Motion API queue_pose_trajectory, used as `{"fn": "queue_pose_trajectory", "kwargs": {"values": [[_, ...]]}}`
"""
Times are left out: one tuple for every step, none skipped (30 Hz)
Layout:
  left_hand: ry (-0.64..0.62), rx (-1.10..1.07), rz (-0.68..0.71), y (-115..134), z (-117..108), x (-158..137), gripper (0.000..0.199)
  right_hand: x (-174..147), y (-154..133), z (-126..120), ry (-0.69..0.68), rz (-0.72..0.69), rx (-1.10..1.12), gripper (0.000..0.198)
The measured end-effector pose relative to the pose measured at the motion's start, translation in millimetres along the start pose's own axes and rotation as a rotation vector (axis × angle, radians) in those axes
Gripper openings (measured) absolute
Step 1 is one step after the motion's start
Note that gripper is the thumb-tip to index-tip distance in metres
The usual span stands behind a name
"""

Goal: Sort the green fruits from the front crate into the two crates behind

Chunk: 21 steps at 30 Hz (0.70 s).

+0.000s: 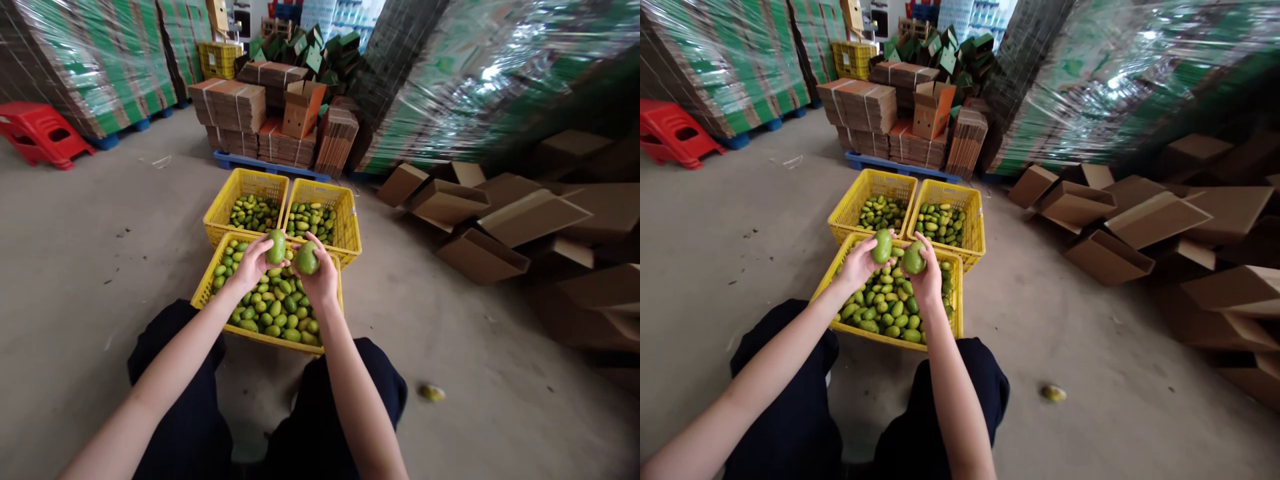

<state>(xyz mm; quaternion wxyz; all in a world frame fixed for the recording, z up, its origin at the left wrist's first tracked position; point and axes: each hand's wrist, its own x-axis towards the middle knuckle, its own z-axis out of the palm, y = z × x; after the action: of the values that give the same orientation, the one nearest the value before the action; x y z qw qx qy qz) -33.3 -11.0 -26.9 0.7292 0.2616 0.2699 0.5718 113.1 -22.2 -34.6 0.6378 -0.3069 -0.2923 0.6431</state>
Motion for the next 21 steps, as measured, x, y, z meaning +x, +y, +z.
{"fn": "queue_pose_trajectory", "kwargs": {"values": [[-0.007,-0.049,-0.016,-1.8,0.3,-0.2,0.031,0.8,1.3,-0.4,-0.006,0.029,0.058,0.038],[-0.005,-0.104,-0.036,-3.9,0.7,-0.3,0.03,1.8,3.0,-0.9,0.0,0.046,0.113,0.036],[0.007,-0.168,-0.064,-6.3,1.1,-0.1,0.029,3.0,4.9,-1.5,0.017,0.061,0.167,0.034],[0.033,-0.243,-0.095,-9.0,1.6,0.4,0.028,4.4,7.0,-2.1,0.038,0.086,0.222,0.031],[0.067,-0.324,-0.124,-12.0,2.2,1.2,0.028,6.0,9.2,-2.7,0.061,0.122,0.277,0.028],[0.103,-0.402,-0.143,-15.3,3.0,2.4,0.028,7.7,11.5,-3.0,0.086,0.161,0.333,0.025],[0.136,-0.468,-0.147,-18.7,3.8,3.9,0.027,9.5,13.7,-3.0,0.112,0.194,0.384,0.023],[0.161,-0.519,-0.134,-22.2,4.6,5.8,0.029,11.3,15.9,-2.5,0.136,0.212,0.428,0.023],[0.175,-0.55,-0.113,-25.6,5.4,7.9,0.031,12.9,18.1,-1.6,0.156,0.211,0.46,0.023],[0.176,-0.562,-0.097,-28.8,6.0,10.2,0.033,14.4,20.2,-0.3,0.171,0.192,0.481,0.026],[0.17,-0.565,-0.086,-31.6,6.4,12.6,0.035,15.6,22.3,1.2,0.18,0.165,0.491,0.029],[0.158,-0.563,-0.079,-34.0,6.5,14.9,0.037,16.7,24.2,2.8,0.182,0.139,0.494,0.032],[0.143,-0.56,-0.073,-35.8,6.5,16.9,0.039,17.6,25.8,4.2,0.182,0.117,0.493,0.034],[0.129,-0.556,-0.068,-37.0,6.4,18.4,0.042,18.3,27.2,5.3,0.183,0.102,0.492,0.034],[0.117,-0.552,-0.064,-37.7,6.1,19.5,0.044,18.9,28.1,6.1,0.188,0.096,0.493,0.032],[0.108,-0.548,-0.062,-37.8,5.7,19.9,0.046,19.4,28.7,6.6,0.196,0.096,0.497,0.029],[0.101,-0.544,-0.062,-37.5,5.2,19.8,0.047,19.7,28.8,6.8,0.206,0.102,0.502,0.024],[0.098,-0.538,-0.066,-36.8,4.6,19.2,0.048,20.0,28.6,6.9,0.217,0.108,0.508,0.02],[0.096,-0.531,-0.074,-35.8,3.9,18.6,0.048,20.0,28.2,6.8,0.23,0.115,0.511,0.015],[0.093,-0.522,-0.084,-34.4,3.0,18.0,0.048,20.0,27.5,6.6,0.244,0.122,0.513,0.013],[0.087,-0.51,-0.095,-33.0,1.8,17.9,0.047,20.0,26.7,6.3,0.256,0.126,0.515,0.011]]}}
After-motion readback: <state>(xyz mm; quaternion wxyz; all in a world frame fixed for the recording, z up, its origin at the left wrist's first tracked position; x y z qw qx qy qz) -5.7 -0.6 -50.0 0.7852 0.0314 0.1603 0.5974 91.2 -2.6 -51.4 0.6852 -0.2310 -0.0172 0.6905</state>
